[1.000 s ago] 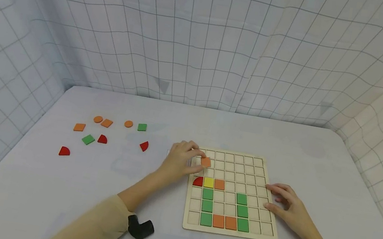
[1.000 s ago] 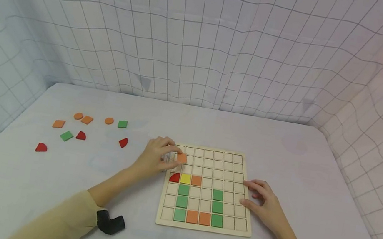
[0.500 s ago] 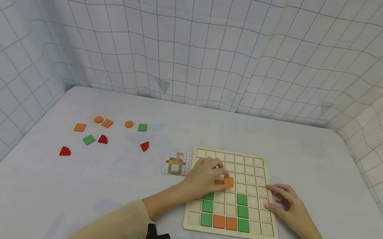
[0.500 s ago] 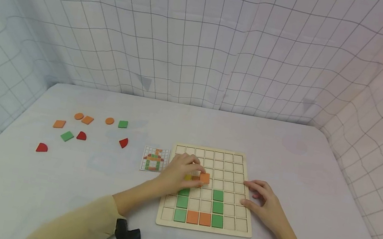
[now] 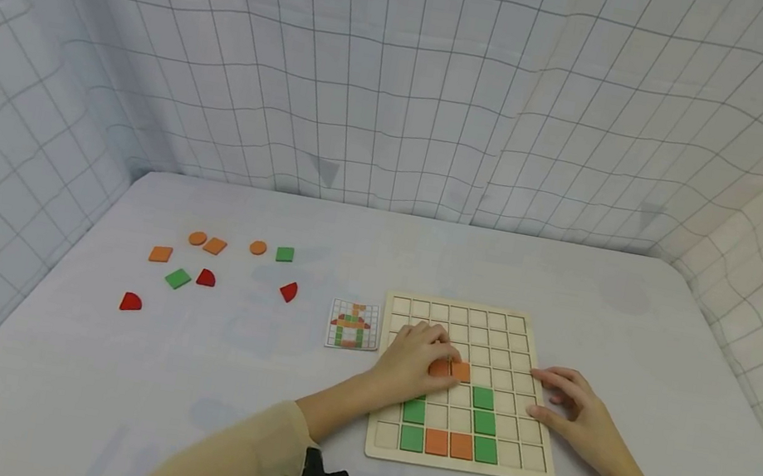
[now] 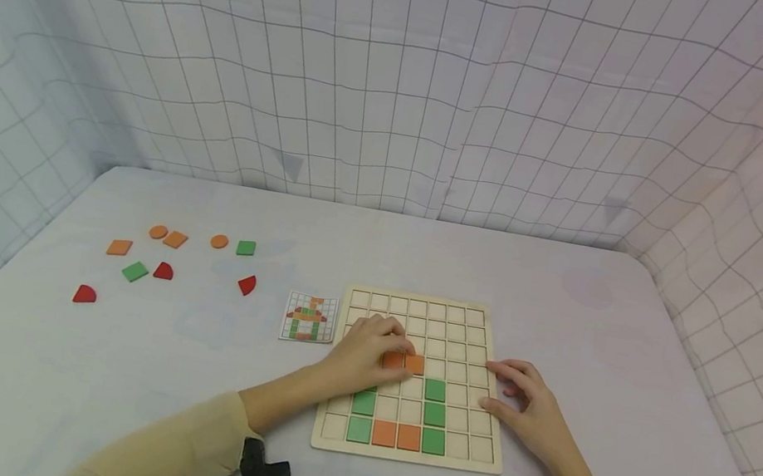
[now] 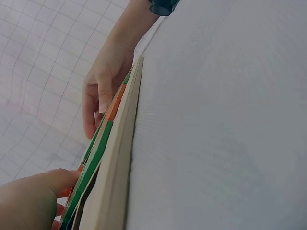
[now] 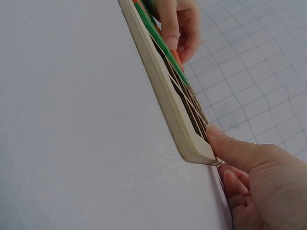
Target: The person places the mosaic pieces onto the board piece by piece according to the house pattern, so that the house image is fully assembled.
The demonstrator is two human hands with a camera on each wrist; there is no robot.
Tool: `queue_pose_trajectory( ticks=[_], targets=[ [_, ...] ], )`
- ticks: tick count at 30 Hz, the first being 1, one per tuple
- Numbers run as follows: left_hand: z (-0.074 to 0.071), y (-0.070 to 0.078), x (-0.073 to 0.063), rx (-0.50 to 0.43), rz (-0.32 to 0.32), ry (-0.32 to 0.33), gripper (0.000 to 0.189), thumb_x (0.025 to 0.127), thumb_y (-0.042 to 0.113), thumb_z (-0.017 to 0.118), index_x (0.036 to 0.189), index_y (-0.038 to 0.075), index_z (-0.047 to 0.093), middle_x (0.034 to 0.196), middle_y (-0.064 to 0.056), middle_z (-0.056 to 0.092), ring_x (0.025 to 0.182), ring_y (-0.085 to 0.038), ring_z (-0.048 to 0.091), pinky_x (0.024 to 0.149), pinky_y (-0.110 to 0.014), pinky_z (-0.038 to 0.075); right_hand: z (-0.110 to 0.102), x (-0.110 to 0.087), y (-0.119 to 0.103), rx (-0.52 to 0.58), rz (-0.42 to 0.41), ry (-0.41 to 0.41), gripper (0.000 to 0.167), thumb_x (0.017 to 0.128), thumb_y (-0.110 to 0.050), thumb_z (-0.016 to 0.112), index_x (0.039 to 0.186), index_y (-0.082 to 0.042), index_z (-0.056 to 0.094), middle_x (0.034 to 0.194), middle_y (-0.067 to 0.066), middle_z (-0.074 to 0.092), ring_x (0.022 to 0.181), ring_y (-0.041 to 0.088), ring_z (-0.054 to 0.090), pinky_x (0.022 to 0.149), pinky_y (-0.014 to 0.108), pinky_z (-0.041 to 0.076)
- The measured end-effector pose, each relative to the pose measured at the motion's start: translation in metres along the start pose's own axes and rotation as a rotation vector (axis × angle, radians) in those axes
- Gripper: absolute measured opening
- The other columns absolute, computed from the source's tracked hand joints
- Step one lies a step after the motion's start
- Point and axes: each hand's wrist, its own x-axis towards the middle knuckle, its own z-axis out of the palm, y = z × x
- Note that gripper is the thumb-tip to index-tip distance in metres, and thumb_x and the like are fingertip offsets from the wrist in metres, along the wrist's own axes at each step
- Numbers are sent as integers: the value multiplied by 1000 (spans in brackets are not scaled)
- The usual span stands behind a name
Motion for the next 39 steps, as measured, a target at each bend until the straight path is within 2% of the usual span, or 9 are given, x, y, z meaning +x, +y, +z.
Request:
queue_pose_trajectory(
  ticks=[9, 24, 29, 33, 39],
  targets=[
    [-1, 0, -1, 3, -7, -2, 24, 82, 40, 65, 99, 24, 69, 99, 5, 52, 88, -11, 43, 84, -33, 36, 0, 0, 2, 7, 8, -6, 46, 75, -4, 73, 118, -1, 58, 116, 7, 48, 97, -3, 47, 78, 6, 36],
    [-2, -1, -1, -50, -11, -2, 25, 80, 38, 68, 100, 23, 69, 100, 4, 53, 89, -13, 44, 83, -32, 36, -1, -1, 2, 29, 17, -13, 46, 76, -5, 72, 119, 0, 57, 116, 7, 48, 97, -3, 46, 79, 7, 37],
    [-9, -3, 1, -92, -32, 35, 28, 79, 36, 68, 102, 21, 69, 102, 3, 54, 92, -14, 47, 83, -34, 37, -1, -1, 2, 9, 27, -17, 46, 76, -7, 73, 119, -2, 57, 117, 6, 47, 94, -2, 48, 78, 7, 36],
    [-22, -17, 3, -133, -76, 91, 29, 79, 35, 69, 103, 18, 68, 104, 0, 55, 94, -17, 48, 87, -40, 36, -1, -1, 2, 2, 28, -20, 46, 76, -8, 72, 119, -2, 57, 117, 6, 47, 93, -2, 48, 78, 7, 36],
    [-51, -57, -5, -174, -202, 213, 32, 77, 28, 72, 104, 12, 67, 102, -5, 55, 98, -25, 48, 90, -48, 33, 0, -1, 2, 2, 9, -12, 46, 75, -5, 73, 119, -1, 58, 116, 6, 48, 94, -1, 48, 79, 7, 36]
  ],
)
